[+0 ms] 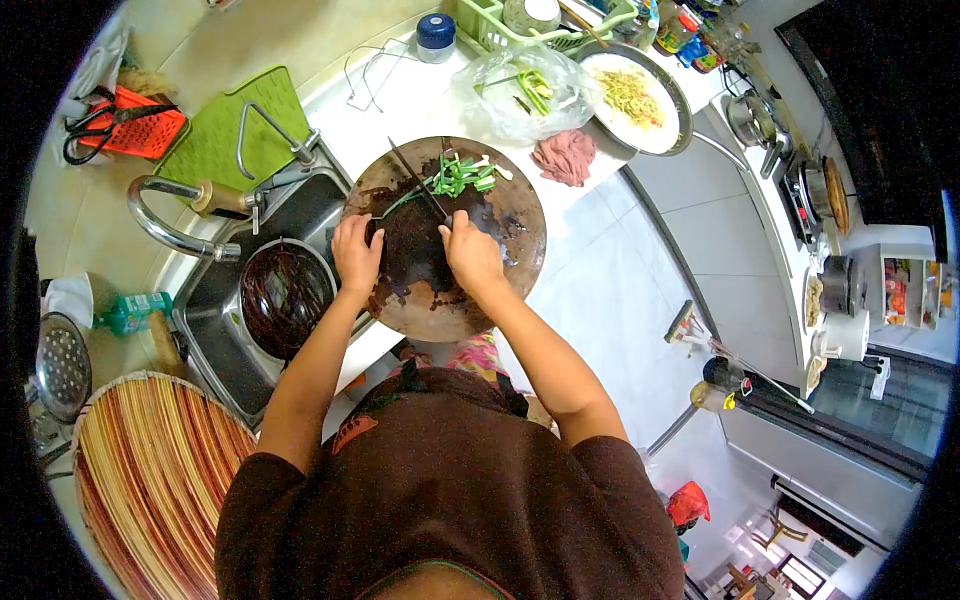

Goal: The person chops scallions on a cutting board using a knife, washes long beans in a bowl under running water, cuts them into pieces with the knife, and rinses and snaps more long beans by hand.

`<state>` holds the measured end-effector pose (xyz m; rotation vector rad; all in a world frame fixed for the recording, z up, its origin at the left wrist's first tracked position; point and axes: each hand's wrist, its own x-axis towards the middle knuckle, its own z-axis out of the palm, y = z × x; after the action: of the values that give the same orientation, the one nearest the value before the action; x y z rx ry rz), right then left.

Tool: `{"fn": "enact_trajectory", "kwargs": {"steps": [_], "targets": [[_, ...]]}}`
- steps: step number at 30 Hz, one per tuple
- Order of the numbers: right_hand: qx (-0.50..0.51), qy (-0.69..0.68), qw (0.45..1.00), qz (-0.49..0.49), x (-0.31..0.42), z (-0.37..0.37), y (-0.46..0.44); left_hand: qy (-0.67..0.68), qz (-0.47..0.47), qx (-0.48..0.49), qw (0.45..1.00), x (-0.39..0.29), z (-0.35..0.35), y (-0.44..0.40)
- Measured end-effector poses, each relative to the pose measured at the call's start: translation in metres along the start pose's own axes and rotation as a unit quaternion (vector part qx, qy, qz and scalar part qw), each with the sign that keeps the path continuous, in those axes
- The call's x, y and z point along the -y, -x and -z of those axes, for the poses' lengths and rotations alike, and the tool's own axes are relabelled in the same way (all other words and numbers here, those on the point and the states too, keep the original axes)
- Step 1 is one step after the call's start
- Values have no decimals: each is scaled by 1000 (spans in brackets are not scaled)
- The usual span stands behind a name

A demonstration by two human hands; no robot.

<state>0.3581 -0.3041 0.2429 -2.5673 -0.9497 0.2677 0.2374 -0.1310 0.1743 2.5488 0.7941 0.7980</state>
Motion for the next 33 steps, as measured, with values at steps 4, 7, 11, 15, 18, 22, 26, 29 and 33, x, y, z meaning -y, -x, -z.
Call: {"fn": "enact_trajectory", "kwargs": {"steps": [4, 7, 11, 15, 18, 22, 26, 29, 33], "targets": [[29, 38, 998, 32, 17, 20, 15, -3, 2, 4, 1000, 3, 2, -5], [59, 59, 997, 2, 24, 6, 12, 9, -5, 14, 1000, -1, -5, -16], [54, 20, 998, -21, 18, -20, -2, 1, -11, 52, 999, 0, -12, -18], [32, -5, 999, -8, 14, -9, -2, -1, 14, 55, 998, -3, -10, -21], [40, 5, 999, 18, 20, 8, 12, -4, 31, 76, 997, -4, -10, -27], [60, 40, 997, 36, 25, -5, 20, -28, -18, 59, 998, -2, -20, -34], [64, 3, 998, 17, 23, -22, 9, -37, -27, 60, 997, -1, -22, -33], [46, -57, 997, -19, 15, -13, 5, 24, 36, 48, 998, -9, -6, -32], [8, -61, 998, -27, -7, 11, 14, 114, 77, 17, 990, -54, 22, -74]]}}
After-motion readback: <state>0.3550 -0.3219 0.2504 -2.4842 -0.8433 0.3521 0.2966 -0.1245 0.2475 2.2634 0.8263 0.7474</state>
